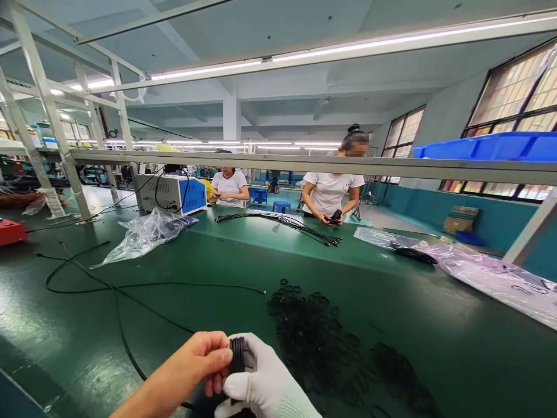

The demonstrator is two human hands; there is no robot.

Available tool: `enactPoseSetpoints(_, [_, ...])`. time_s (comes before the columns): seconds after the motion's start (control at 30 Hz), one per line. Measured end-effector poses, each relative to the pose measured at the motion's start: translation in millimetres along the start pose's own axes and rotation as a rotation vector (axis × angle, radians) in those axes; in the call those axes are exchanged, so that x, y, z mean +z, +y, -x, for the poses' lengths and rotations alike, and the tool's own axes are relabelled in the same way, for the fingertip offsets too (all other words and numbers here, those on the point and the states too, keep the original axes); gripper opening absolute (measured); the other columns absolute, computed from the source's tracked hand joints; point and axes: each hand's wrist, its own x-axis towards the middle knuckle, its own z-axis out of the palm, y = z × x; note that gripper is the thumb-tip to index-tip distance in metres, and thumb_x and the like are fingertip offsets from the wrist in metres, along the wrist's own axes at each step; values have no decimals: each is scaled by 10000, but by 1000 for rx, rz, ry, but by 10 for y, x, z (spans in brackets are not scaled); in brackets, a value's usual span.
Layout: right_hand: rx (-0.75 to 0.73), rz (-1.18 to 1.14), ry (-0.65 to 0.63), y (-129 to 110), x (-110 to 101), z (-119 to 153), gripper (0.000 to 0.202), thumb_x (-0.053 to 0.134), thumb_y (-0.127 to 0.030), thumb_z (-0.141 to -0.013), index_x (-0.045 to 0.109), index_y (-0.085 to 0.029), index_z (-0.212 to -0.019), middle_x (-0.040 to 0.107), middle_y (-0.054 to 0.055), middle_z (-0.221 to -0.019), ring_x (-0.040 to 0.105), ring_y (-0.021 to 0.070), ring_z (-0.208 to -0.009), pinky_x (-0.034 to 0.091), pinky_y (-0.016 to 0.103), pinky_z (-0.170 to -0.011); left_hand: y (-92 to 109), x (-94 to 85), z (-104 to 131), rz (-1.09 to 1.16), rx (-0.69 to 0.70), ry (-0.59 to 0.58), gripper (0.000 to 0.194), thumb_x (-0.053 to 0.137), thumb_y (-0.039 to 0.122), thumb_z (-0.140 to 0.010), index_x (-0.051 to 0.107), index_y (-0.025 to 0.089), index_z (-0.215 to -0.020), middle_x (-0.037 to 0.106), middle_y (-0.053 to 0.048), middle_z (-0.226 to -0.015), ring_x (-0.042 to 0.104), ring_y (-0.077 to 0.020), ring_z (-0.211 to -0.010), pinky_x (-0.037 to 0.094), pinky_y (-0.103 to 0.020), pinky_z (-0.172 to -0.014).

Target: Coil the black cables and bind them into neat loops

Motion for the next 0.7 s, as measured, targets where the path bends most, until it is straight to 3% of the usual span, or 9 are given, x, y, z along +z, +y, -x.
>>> enactPoseSetpoints(0.07, [16,-50,-5,15,22,-16,436,753,-201,-644,554,-146,-1029,582,54,-943,585,154,-797,497,248,-608,-3,-40,28,-237,141,136,161,510,226,-733,602,174,-854,606,-40,-782,559,-169,-654,420,-262,-576])
enactPoseSetpoints(0.13, [6,-77,-4,31,37,-32,430,743,-161,-634,567,-151,-1026,570,34,-922,564,120,-720,480,239,-593,-48,-40,44,-448,327,241,346,483,91,-704,642,226,-981,607,-34,-928,576,-176,-781,432,-267,-698])
enactPoseSetpoints(0.2, [-24,-59,-33,38,29,-41,438,745,-135,-622,574,-142,-1026,573,26,-881,554,113,-690,480,260,-627,-118,4,32,-554,421,263,378,459,47,-709,678,233,-955,605,-31,-898,579,-172,-785,423,-258,-717])
enactPoseSetpoints(0.37, [31,-198,-122,70,-56,-8,467,732,-192,-718,540,-151,-1141,592,58,-917,592,144,-801,453,244,-660,-80,91,-67,-502,411,364,326,433,36,-734,699,210,-808,603,-9,-757,585,-149,-727,416,-237,-668])
enactPoseSetpoints(0.5, [25,-399,-119,102,-148,14,451,719,-356,-751,586,-142,-1125,628,86,-1001,639,174,-841,506,265,-688,119,-137,-84,-489,319,271,215,551,171,-772,656,233,-949,645,15,-873,573,-142,-735,422,-242,-686])
enactPoseSetpoints(0.6, [12,-397,56,-95,-344,53,554,760,-396,-694,593,-145,-1159,651,101,-1053,653,199,-835,531,297,-686,5,-300,-37,-642,266,159,78,573,202,-792,634,215,-839,646,13,-821,571,-149,-749,420,-241,-677])
enactPoseSetpoints(0.67, [-19,-272,293,-368,-626,95,473,776,-364,-687,626,-157,-1085,677,115,-1012,663,210,-793,539,310,-640,-209,-308,20,-917,292,-17,45,680,209,-724,637,207,-737,664,-15,-818,582,-190,-792,411,-265,-683])
enactPoseSetpoints(0.7, [-28,-171,426,-524,-820,102,405,797,-305,-667,643,-170,-1017,689,111,-986,673,222,-777,553,341,-649,-331,-297,47,-966,279,-7,31,664,210,-757,647,215,-732,676,-34,-843,584,-215,-843,410,-278,-692])
